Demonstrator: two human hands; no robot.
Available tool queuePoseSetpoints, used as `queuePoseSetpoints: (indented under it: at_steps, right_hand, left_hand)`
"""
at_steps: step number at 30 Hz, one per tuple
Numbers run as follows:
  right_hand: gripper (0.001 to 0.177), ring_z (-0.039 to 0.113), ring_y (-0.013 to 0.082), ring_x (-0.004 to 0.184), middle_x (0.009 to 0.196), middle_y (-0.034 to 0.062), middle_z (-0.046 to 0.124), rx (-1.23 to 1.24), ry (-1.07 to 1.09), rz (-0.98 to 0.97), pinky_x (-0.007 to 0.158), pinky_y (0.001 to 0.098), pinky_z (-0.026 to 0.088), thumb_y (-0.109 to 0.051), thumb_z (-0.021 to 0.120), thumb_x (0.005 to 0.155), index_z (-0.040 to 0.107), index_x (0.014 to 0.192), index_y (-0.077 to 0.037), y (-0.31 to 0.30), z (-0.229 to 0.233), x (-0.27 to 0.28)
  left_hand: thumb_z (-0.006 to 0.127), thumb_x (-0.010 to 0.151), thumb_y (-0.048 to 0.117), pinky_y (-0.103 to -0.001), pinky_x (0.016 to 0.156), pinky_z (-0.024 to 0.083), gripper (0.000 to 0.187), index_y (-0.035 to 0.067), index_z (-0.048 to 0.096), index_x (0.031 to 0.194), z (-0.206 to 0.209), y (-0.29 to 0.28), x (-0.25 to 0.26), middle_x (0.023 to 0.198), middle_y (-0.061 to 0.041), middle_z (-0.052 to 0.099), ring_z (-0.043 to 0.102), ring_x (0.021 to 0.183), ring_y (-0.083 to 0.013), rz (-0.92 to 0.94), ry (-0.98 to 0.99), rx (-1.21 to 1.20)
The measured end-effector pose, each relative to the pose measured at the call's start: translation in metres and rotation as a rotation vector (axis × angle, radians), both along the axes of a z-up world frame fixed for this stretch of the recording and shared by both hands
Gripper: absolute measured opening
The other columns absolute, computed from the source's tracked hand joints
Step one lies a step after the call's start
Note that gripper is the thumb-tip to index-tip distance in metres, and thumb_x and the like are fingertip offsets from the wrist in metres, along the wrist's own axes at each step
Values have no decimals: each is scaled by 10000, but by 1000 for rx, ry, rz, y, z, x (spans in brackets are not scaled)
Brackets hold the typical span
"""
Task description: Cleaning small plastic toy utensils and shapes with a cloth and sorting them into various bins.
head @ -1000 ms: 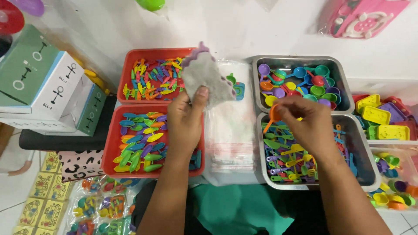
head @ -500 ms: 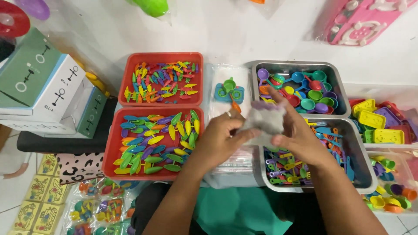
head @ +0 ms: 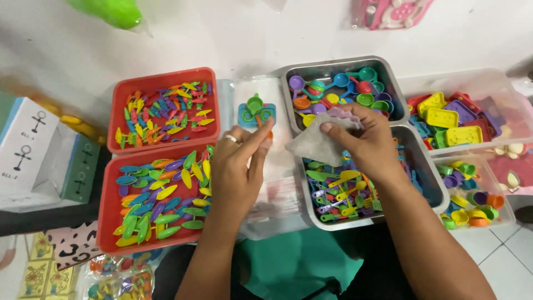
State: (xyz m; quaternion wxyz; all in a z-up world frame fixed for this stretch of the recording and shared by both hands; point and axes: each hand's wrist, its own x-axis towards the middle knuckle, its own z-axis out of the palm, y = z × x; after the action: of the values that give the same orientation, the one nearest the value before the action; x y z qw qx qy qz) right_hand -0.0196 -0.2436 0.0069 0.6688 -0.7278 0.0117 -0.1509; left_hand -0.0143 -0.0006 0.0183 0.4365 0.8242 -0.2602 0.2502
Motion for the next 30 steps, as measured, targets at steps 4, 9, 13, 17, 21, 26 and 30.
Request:
queuePoseSetpoints:
  at_steps: [4,9,13,17,21,26,30]
  right_hand:
    - [218,676,150,729,784,110,731,-74,-25,24,692,294,587,4,835,812,759,1013,-31,11,8,-7]
    - [215,634,87,743,922,22,746,-268,-81,145,687,226,535,-30,784,854,715,1057,-17,18,18,-13]
    - [216,652,91,740,900,38,763,-303,-114,181,686,233,548,-70,777,860,736,1061,0,20,25,-15]
    - [219,660,109,750,901,47,759,-335,-176,167,719,248,547,-48,790,845,724,1045,12,20,22,-15]
    - [221,689,119,759,924,49,770,-356,-185,191,723,254,561,-42,809,828,733,1032,-2,20,23,-16]
    - [220,721,138,755,929,72,785,-380,-219,196,715,260,575,-51,805,832,736,1032,11,16,25,-18]
    - [233,709,134,741,911,70,779,-372,-199,194,705,261,576,-56,810,823,725,1032,6,15,24,-19]
  left_hand:
    - [689,980,269,-594,1112,352,426,90,707,593,21,-6,-8,1280,-193,660,499,1316,-504,-23,2,-127]
    - [500,805,-157,-507,1321,316,315,42,678,636,21,-10,-24,1593,-111,405,33,1608,-359,-32,23,-192]
    - [646,936,25,-435,1164,454,320,-70,704,1236,20,-6,-18,1673,-279,220,615,1082,-204,-63,-22,-108]
    - [598,942,-194,-267,769,446,298,8,659,1153,16,-5,-19,1397,-178,452,516,952,-161,38,41,-175]
    - [540,752,-193,-321,791,430,214,-2,535,657,11,1,-23,927,-114,622,525,876,-220,-19,-9,-171]
    - [469,810,-245,-396,965,539,255,1,468,743,14,-6,-24,964,-153,683,676,1028,-307,-95,-42,-178]
    - [381,555,-84,-312,625,408,104,-1,367,495,11,-14,-28,482,-82,397,327,504,-190,-175,-10,-292]
